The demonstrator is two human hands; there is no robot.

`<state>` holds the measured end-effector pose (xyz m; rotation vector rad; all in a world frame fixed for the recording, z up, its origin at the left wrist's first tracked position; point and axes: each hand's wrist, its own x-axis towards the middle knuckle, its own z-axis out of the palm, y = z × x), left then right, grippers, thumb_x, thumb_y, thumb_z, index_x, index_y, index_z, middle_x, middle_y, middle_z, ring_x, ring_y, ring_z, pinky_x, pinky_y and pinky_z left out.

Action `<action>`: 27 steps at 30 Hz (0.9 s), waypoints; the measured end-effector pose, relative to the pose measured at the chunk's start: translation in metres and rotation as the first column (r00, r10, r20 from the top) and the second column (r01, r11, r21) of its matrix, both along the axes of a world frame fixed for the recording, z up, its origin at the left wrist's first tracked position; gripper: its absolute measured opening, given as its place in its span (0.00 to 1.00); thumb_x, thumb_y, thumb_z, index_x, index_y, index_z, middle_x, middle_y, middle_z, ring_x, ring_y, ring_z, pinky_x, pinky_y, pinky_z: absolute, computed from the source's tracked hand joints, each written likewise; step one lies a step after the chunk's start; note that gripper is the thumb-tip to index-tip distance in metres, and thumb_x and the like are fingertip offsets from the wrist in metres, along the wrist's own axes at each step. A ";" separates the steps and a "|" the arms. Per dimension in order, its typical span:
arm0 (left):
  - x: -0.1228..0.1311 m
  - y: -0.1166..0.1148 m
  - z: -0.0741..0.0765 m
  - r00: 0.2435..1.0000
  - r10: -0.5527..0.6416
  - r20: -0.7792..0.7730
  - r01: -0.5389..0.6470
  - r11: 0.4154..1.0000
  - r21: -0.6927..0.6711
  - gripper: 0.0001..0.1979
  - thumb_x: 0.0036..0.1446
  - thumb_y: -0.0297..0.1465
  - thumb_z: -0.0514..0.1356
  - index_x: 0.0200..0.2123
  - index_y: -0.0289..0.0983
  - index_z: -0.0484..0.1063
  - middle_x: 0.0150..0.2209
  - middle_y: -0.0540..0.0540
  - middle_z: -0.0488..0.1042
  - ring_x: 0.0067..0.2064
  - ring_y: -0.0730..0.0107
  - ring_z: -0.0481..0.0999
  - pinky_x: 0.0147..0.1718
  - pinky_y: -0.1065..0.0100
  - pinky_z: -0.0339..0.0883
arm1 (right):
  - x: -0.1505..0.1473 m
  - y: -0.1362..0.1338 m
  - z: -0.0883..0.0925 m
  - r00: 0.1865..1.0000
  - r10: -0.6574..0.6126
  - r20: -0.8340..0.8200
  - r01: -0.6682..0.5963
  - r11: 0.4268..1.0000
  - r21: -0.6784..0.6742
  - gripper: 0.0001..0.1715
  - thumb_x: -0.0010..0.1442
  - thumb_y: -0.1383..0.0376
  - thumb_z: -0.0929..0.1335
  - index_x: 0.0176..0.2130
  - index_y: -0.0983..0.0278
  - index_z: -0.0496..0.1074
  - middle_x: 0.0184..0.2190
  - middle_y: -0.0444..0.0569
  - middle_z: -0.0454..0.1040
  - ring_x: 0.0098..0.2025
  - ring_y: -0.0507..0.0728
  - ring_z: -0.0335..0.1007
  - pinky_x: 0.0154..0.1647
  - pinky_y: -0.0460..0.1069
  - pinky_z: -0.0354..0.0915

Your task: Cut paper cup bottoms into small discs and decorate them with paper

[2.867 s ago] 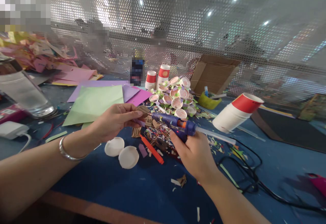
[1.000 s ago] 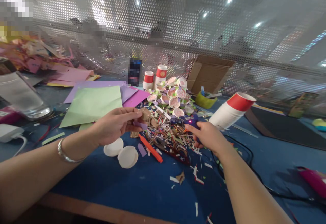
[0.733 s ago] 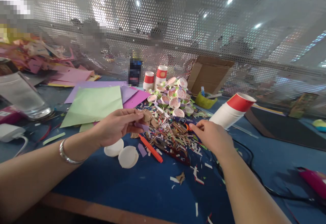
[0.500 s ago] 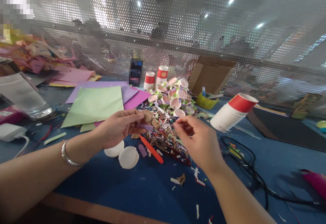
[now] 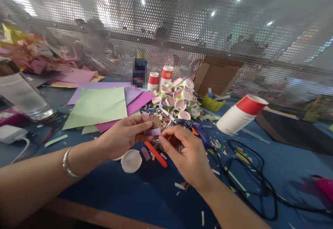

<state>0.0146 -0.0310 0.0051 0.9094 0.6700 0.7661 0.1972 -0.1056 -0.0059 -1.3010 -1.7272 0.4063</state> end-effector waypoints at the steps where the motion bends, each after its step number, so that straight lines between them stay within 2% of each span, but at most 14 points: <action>1: 0.001 -0.001 0.000 1.000 0.013 0.012 -0.013 1.000 0.001 0.06 0.65 0.24 0.60 0.34 0.30 0.72 0.34 0.45 0.78 0.34 0.75 0.79 0.39 0.71 0.76 | -0.001 0.000 0.000 1.000 0.001 -0.002 -0.001 1.000 0.002 0.04 0.65 0.62 0.71 0.37 0.59 0.75 0.29 0.42 0.77 0.26 0.50 0.72 0.30 0.46 0.69; 6: 0.006 -0.007 0.000 0.999 0.027 0.043 -0.027 1.000 0.002 0.06 0.63 0.23 0.62 0.32 0.30 0.71 0.31 0.48 0.77 0.32 0.78 0.77 0.39 0.71 0.75 | -0.004 0.003 -0.004 0.999 -0.045 -0.008 0.045 0.999 0.014 0.06 0.65 0.60 0.71 0.38 0.60 0.76 0.30 0.44 0.78 0.27 0.51 0.73 0.30 0.47 0.69; 10: 0.006 -0.008 -0.002 1.000 0.017 0.020 -0.017 1.000 0.021 0.06 0.63 0.24 0.62 0.32 0.31 0.71 0.31 0.49 0.77 0.33 0.77 0.78 0.43 0.68 0.76 | -0.006 0.000 -0.002 0.998 -0.067 -0.005 0.067 0.997 0.026 0.06 0.66 0.60 0.70 0.38 0.59 0.76 0.31 0.45 0.77 0.28 0.52 0.74 0.30 0.47 0.70; 14: 0.001 -0.001 -0.003 0.998 0.000 -0.064 0.005 0.998 0.068 0.05 0.63 0.27 0.62 0.34 0.32 0.72 0.31 0.47 0.79 0.32 0.73 0.81 0.39 0.66 0.77 | -0.003 -0.006 0.005 0.989 -0.073 -0.131 0.072 0.997 -0.013 0.05 0.66 0.61 0.70 0.40 0.59 0.75 0.23 0.42 0.76 0.22 0.51 0.73 0.26 0.45 0.70; 17: -0.003 0.004 -0.003 0.993 -0.013 -0.117 0.031 0.988 0.154 0.06 0.62 0.27 0.62 0.31 0.34 0.72 0.28 0.47 0.78 0.30 0.73 0.80 0.35 0.68 0.75 | 0.002 -0.007 0.009 0.977 -0.062 -0.205 0.045 0.995 -0.086 0.05 0.64 0.62 0.70 0.36 0.61 0.73 0.18 0.41 0.74 0.18 0.50 0.71 0.20 0.43 0.67; 20: -0.006 0.005 -0.002 0.978 -0.059 -0.199 0.111 0.960 0.259 0.05 0.59 0.28 0.63 0.31 0.34 0.72 0.27 0.47 0.78 0.29 0.73 0.79 0.33 0.69 0.74 | 0.006 -0.004 0.011 0.977 -0.010 -0.215 -0.031 0.982 -0.188 0.05 0.62 0.63 0.69 0.33 0.62 0.71 0.16 0.39 0.71 0.16 0.49 0.69 0.18 0.43 0.64; 24: -0.007 0.001 -0.001 0.952 -0.099 -0.288 0.213 0.893 0.396 0.08 0.58 0.30 0.63 0.29 0.35 0.70 0.26 0.49 0.75 0.28 0.75 0.76 0.31 0.70 0.71 | 0.005 -0.001 0.011 0.965 0.028 -0.260 -0.103 0.955 -0.279 0.06 0.60 0.65 0.70 0.33 0.61 0.68 0.19 0.37 0.69 0.16 0.46 0.64 0.17 0.41 0.61; 27: -0.007 -0.001 -0.001 0.946 -0.108 -0.306 0.239 0.870 0.431 0.08 0.58 0.32 0.63 0.28 0.35 0.70 0.25 0.49 0.73 0.27 0.76 0.74 0.30 0.71 0.69 | 0.005 -0.001 0.009 0.953 0.027 -0.303 -0.128 0.938 -0.321 0.07 0.59 0.64 0.71 0.35 0.61 0.67 0.22 0.38 0.69 0.17 0.46 0.63 0.17 0.41 0.62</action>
